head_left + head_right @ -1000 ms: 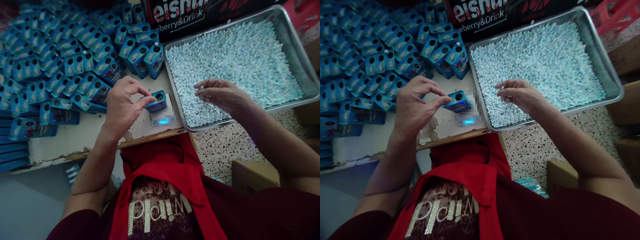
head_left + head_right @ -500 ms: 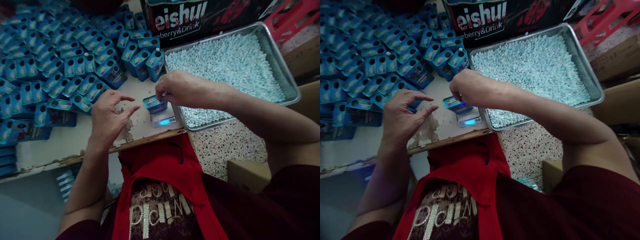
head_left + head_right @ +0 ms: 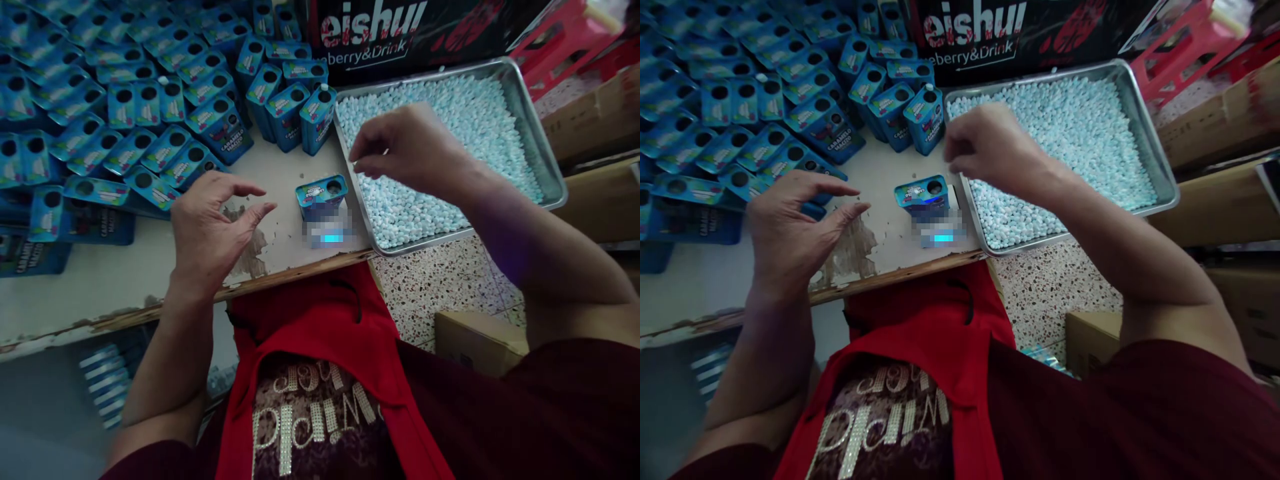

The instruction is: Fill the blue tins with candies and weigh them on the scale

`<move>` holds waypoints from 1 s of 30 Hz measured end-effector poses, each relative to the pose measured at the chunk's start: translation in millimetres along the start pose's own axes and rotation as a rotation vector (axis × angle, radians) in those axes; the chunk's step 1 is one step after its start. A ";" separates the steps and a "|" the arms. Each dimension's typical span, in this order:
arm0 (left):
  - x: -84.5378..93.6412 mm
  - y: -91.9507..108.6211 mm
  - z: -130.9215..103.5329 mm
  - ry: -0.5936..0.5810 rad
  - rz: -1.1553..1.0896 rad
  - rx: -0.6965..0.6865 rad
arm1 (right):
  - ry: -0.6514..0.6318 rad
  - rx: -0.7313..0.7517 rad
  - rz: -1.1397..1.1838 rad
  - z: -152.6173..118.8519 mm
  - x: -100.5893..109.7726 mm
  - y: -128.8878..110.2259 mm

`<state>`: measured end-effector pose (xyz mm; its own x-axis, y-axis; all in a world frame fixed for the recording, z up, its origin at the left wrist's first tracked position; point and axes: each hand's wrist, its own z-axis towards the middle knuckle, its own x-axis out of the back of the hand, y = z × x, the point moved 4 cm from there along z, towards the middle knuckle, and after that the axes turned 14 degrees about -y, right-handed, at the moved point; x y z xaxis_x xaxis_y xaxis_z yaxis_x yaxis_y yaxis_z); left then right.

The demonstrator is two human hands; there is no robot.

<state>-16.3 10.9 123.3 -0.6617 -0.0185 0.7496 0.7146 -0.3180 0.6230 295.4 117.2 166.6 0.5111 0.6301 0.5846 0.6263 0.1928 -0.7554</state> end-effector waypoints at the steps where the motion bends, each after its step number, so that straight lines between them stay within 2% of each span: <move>1: -2.3 2.8 3.9 0.000 0.002 -0.015 | 0.011 -0.033 0.056 -3.2 5.2 15.6; 3: -9.3 8.0 13.9 -0.028 0.011 -0.033 | -0.011 -0.118 0.110 -8.4 11.3 50.1; 6: -22.9 14.3 29.9 -0.098 0.006 -0.049 | -0.142 -0.272 0.078 -15.1 10.2 96.3; 8: -32.4 16.8 38.8 -0.146 -0.009 -0.061 | -0.203 -0.309 0.093 -19.7 7.6 113.9; 11: -44.3 17.4 47.2 -0.201 -0.029 -0.069 | -0.209 -0.248 0.213 -26.1 6.8 120.0; 18: -53.9 19.7 54.6 -0.208 0.003 -0.086 | -0.231 -0.153 0.444 -40.5 5.3 108.3; 23: -63.3 37.9 63.1 -0.220 0.019 -0.126 | -0.186 -0.117 0.474 -36.7 0.0 89.3; 26: -60.6 47.1 66.1 -0.177 0.013 -0.144 | -0.142 -0.046 0.339 -26.4 -1.0 61.8; 30: -41.0 39.7 59.9 -0.091 0.036 -0.123 | -0.116 0.130 -0.114 -7.8 -7.6 2.3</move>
<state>52.8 55.9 130.8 -0.6088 0.0523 0.7916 0.7006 -0.4327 0.5674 297.5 106.9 162.7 0.3656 0.6797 0.6359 0.5911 0.3581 -0.7227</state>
